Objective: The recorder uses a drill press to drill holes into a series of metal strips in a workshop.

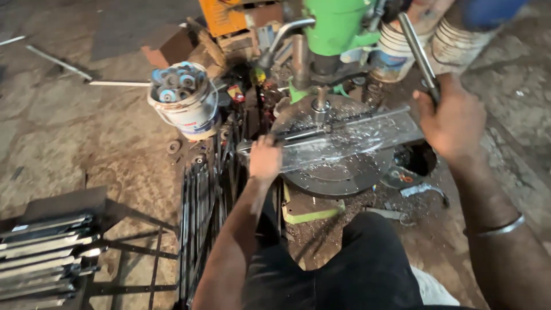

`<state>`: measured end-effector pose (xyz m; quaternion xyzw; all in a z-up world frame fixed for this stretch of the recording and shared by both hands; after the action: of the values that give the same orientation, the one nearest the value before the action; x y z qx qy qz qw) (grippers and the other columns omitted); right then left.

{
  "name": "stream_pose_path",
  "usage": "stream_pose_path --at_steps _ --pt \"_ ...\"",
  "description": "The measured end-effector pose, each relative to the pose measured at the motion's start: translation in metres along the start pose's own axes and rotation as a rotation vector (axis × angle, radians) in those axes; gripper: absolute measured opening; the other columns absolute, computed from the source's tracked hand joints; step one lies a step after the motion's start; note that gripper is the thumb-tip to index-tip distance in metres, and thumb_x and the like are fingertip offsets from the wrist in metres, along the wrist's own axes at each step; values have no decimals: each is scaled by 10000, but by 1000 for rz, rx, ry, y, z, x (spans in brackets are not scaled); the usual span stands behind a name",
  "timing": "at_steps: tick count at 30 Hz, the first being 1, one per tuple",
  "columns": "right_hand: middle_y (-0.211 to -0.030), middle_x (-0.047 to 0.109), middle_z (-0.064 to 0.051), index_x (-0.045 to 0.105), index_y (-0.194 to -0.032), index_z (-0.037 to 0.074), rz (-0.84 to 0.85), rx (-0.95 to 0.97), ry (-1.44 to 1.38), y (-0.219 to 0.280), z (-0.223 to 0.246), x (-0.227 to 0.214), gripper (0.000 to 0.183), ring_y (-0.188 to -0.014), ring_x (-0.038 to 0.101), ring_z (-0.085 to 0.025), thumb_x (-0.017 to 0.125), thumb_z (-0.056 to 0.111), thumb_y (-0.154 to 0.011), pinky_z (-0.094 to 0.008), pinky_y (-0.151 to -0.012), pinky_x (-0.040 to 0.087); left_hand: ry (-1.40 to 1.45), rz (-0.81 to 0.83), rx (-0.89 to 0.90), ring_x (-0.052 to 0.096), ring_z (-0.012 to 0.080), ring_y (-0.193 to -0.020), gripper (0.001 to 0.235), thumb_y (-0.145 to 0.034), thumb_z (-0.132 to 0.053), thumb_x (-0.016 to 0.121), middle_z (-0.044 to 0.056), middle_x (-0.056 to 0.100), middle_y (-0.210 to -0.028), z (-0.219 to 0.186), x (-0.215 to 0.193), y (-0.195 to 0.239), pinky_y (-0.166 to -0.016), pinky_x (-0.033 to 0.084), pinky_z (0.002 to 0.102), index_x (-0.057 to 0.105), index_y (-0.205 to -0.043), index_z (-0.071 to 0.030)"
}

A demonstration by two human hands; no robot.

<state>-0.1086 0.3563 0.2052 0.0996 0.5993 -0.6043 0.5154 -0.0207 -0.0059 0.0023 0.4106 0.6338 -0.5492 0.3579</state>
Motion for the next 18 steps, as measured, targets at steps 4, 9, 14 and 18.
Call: stream_pose_path --at_steps 4,9,14,18 --pt "-920 695 -237 592 -1242 32 -2 -20 -10 1 4 3 339 -837 658 -516 734 289 -1072 -599 -736 489 20 -99 -40 558 336 -1179 308 -909 -206 619 133 640 -1212 1 -6 2 -1029 442 511 732 -1186 -132" --pt "-938 688 -218 570 -1245 2 -24 -33 -57 8 3 11 349 -847 659 -497 731 271 -1091 -586 -727 479 1 -59 -60 560 337 -1189 242 -874 -178 647 131 639 -1203 1 -6 -5 -1026 456 488 730 -1094 -121" --pt "-870 650 -206 568 -1116 6 -65 -64 -50 10 -6 26 336 -827 650 -472 753 286 -1117 -564 -708 466 -26 -54 -23 557 356 -1176 284 -804 -161 689 147 631 -1226 1 -4 -9 -998 458 492 724 -1081 -105" --pt "-862 647 -202 560 -1103 6 -85 -53 -63 12 -4 27 342 -824 646 -476 756 286 -1110 -563 -691 462 -29 -59 -9 561 363 -1169 244 -838 -189 688 153 632 -1228 0 2 -11 -987 461 495 724 -1067 -112"
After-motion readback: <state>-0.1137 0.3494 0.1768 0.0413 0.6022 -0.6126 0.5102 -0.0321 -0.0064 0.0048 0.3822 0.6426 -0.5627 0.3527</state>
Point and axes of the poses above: each hand's wrist, its own y-axis away from the middle knuckle, its own x-axis out of the palm, z = x × y, the point moved 3 cm from there along -y, towards the middle knuckle
